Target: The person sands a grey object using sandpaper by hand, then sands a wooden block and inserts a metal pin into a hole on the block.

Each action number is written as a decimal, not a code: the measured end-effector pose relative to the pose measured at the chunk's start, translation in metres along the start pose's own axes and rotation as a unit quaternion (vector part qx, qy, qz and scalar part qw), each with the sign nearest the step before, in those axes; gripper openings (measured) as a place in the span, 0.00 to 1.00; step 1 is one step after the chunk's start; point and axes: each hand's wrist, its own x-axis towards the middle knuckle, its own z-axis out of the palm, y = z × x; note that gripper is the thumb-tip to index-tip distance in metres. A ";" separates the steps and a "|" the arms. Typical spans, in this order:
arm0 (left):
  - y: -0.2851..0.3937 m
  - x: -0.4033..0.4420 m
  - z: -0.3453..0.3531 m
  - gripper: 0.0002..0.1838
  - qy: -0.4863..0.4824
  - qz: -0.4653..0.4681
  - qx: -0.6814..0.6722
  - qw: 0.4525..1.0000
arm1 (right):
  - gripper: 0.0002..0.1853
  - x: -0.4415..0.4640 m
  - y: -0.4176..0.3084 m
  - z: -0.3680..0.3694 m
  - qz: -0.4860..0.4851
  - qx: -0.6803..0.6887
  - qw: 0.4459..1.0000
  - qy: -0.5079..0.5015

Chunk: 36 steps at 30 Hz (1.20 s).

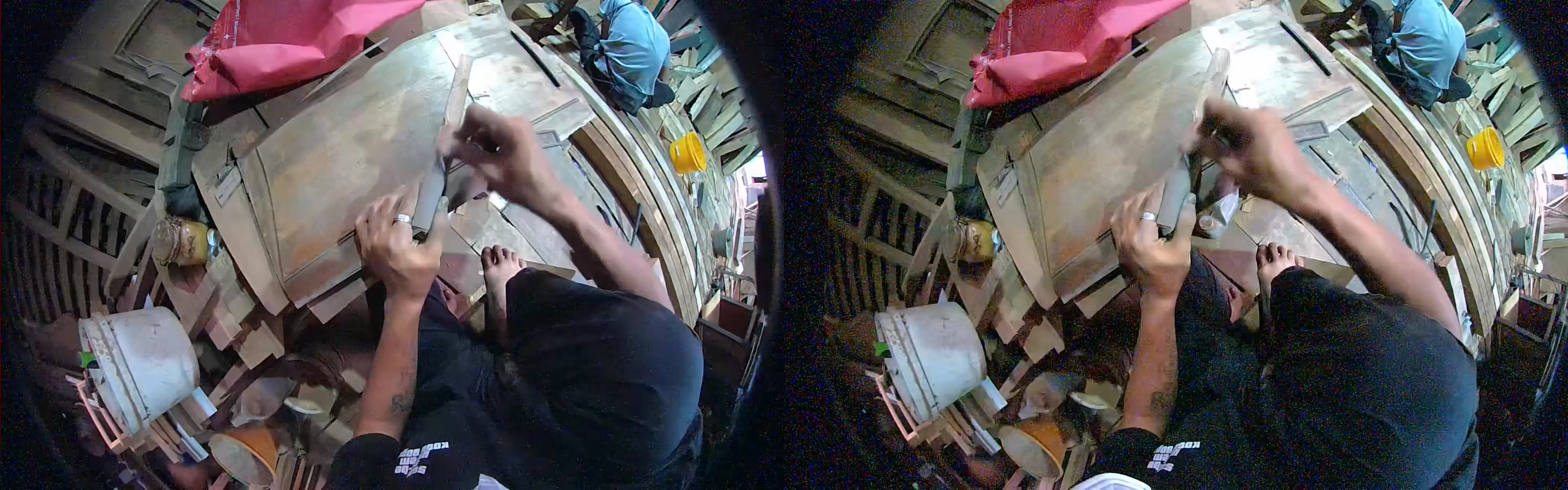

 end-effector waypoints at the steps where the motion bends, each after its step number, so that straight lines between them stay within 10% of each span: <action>1: 0.001 0.003 0.000 0.23 0.007 -0.001 -0.002 1.000 | 0.12 0.012 0.016 -0.008 -0.050 -0.137 0.989 0.038; 7: -0.002 -0.001 0.001 0.23 0.002 0.010 0.009 1.000 | 0.12 -0.008 0.014 0.009 -0.114 -0.067 0.990 -0.041; 11: 0.001 0.005 0.001 0.24 0.008 0.004 0.009 1.000 | 0.11 0.013 0.012 -0.009 0.012 0.005 1.000 0.024; 15: -0.001 0.004 0.002 0.21 0.004 0.007 -0.016 1.000 | 0.11 -0.007 0.012 0.007 -0.141 -0.120 0.981 -0.060; 19: 0.000 0.004 -0.001 0.23 -0.009 -0.011 0.001 1.000 | 0.12 0.013 0.003 -0.008 0.048 -0.077 0.996 -0.011; 22: -0.001 0.003 -0.001 0.20 0.006 0.008 -0.019 1.000 | 0.12 -0.005 0.013 0.014 -0.203 -0.078 0.975 -0.036; 29: 0.002 0.003 0.000 0.22 0.000 -0.006 -0.008 1.000 | 0.09 0.000 -0.006 -0.003 0.104 0.060 0.993 -0.018; 30: 0.000 0.004 0.000 0.22 0.005 -0.003 -0.008 1.000 | 0.12 -0.002 -0.001 0.010 -0.097 -0.051 0.994 0.005; 36: 0.001 -0.001 0.001 0.24 -0.004 -0.003 0.006 1.000 | 0.20 0.009 0.004 -0.006 0.114 0.048 0.992 0.009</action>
